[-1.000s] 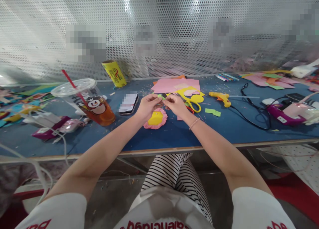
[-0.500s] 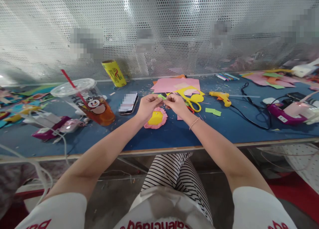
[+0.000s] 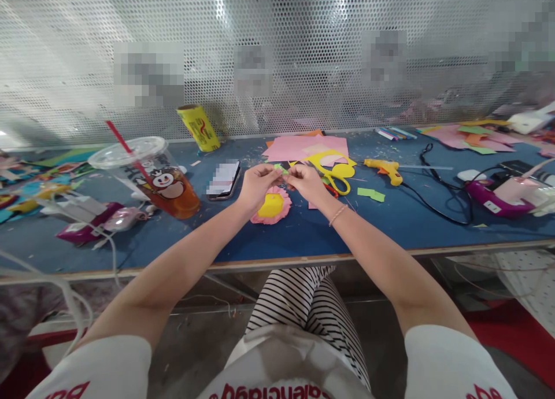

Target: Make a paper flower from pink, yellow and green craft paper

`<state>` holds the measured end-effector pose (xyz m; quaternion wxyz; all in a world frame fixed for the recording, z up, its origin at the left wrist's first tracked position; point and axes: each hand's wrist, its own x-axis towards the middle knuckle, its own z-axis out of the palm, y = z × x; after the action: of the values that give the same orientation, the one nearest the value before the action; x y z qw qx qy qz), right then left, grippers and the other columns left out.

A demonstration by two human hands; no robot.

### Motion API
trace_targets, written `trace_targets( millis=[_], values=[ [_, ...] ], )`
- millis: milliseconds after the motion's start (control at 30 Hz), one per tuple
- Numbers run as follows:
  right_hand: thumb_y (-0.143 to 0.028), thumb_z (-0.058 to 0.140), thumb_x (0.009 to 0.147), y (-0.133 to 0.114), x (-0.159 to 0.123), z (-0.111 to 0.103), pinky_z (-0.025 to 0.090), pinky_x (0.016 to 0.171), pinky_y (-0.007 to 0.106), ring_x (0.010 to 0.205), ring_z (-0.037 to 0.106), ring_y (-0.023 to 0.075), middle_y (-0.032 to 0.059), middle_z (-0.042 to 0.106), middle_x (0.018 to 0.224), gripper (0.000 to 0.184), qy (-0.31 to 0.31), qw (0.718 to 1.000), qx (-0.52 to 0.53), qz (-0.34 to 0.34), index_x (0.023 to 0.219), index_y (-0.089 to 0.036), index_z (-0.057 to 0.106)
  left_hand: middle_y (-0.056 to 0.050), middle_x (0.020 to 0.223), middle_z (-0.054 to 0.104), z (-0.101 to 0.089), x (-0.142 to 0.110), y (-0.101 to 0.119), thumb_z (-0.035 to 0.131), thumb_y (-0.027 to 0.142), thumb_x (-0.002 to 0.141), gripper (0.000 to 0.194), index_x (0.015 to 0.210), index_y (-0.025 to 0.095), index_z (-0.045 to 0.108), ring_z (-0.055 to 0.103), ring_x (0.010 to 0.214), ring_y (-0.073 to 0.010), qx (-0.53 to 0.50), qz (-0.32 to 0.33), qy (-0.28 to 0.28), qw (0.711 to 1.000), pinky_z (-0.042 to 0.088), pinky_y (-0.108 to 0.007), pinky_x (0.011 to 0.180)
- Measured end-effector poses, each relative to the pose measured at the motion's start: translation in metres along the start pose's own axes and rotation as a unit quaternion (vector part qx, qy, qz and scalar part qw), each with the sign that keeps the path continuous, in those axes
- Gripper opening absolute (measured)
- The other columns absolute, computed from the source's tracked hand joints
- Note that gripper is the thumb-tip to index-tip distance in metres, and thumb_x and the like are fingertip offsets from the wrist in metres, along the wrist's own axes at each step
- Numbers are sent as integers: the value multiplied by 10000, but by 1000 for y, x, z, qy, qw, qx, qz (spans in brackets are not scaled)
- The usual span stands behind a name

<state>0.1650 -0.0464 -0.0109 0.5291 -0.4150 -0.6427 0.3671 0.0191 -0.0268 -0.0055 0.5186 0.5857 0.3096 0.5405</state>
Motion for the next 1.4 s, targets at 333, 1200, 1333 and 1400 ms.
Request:
trace_targets(
  millis=[333,1200,1333,1400],
  values=[
    [-468,564,767,-4,-3,-1,343,534,264,552,444,108,-12,509,601,305,16,986,-158,-57,669,-193,475,11,632,616,0,0,3,723,322,635,218,682,133,624,565,586,-75,-6,-5,-31,999,476,-234,640],
    [-258,538,773,24,6,-19,330,562,284,530,424,118,-16,479,559,240,-41,932,-354,-70,560,-202,443,-34,734,654,-66,54,-43,680,252,577,82,640,200,680,552,825,-187,457,65,-118,879,398,-269,824],
    [-216,552,755,24,5,-17,368,577,291,552,469,128,0,527,584,185,-46,924,-375,-55,583,-197,487,-27,709,660,-64,50,-42,624,177,591,85,651,196,680,547,724,-163,471,69,-132,870,402,-257,725],
    [-204,550,759,25,5,-17,382,583,297,564,487,136,14,549,598,173,-47,919,-388,-49,592,-196,502,-14,640,635,-65,50,-41,631,139,570,66,595,192,660,531,644,-146,432,62,-130,890,389,-250,671]
  ],
)
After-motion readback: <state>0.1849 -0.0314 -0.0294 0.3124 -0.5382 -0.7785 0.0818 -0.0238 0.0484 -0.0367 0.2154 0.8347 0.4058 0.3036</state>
